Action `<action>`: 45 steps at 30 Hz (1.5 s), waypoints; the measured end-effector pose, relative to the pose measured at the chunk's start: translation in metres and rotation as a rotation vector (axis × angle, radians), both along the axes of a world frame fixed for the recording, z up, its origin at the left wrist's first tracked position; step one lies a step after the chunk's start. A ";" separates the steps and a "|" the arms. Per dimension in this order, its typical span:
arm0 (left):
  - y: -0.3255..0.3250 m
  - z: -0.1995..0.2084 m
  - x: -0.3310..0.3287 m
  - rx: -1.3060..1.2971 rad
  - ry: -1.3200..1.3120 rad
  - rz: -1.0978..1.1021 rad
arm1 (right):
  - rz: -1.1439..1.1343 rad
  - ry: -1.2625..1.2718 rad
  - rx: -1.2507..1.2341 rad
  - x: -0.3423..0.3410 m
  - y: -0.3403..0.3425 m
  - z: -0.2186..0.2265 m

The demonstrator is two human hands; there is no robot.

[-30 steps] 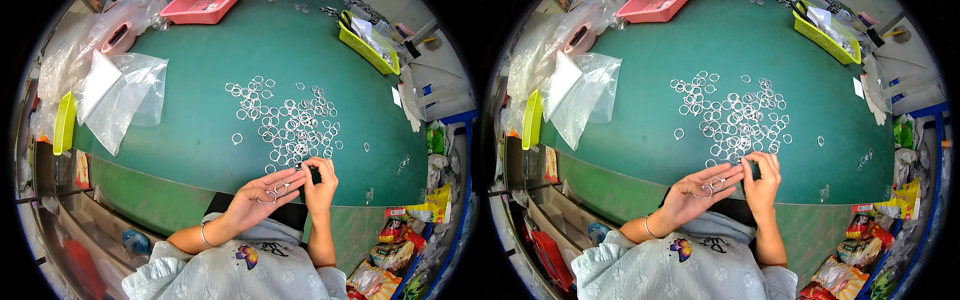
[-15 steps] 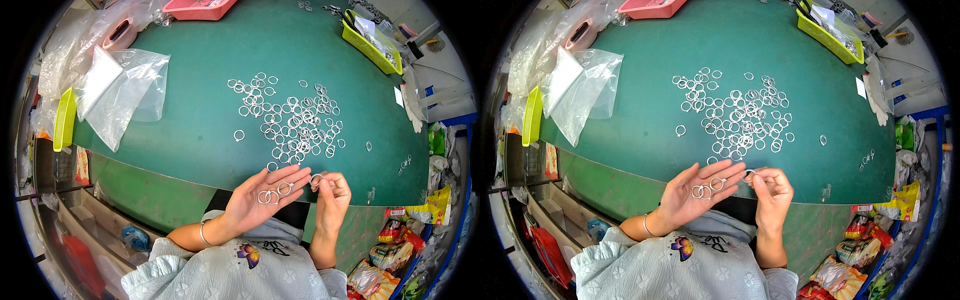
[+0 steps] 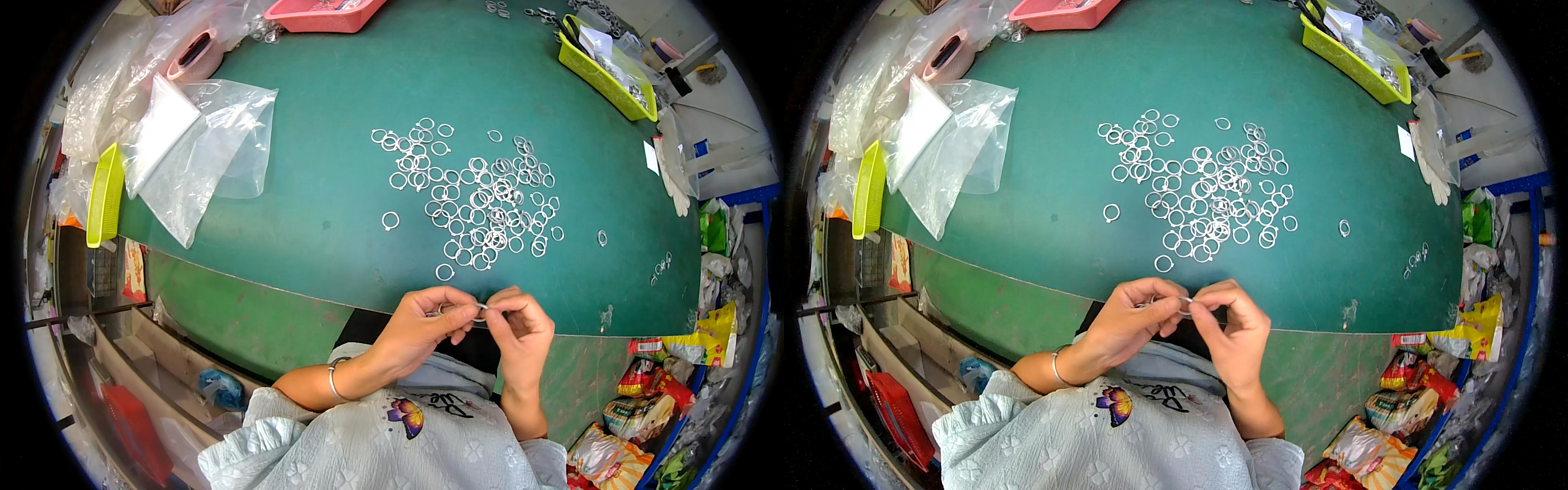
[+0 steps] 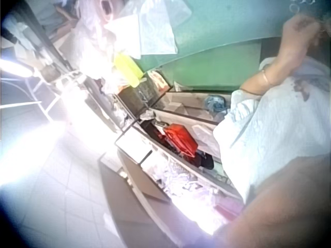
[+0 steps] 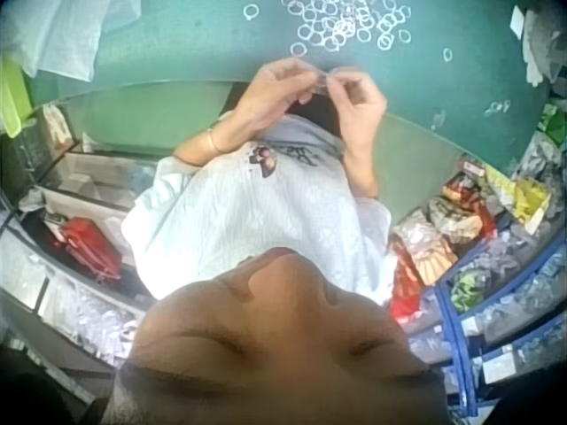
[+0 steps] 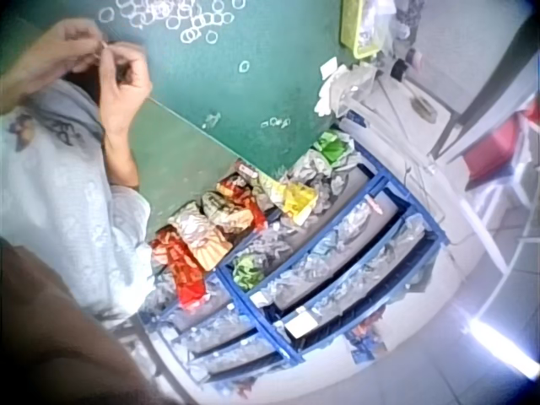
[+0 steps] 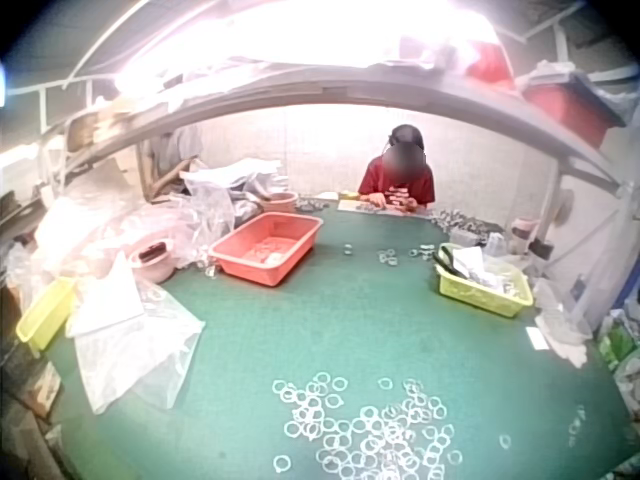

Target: The person sorts small metal rings by hand on a green tabletop, picking them up individually or in small clusters from the surface and placing them into clear plastic bags.

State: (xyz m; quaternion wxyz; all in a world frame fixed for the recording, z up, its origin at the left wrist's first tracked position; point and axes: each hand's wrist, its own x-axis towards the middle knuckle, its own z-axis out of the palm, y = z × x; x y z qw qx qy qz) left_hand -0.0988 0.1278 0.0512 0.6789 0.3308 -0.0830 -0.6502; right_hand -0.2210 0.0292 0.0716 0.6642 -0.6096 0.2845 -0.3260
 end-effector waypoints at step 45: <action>-0.011 0.005 0.001 0.028 -0.122 0.122 | 0.189 -0.141 0.607 0.001 -0.023 -0.021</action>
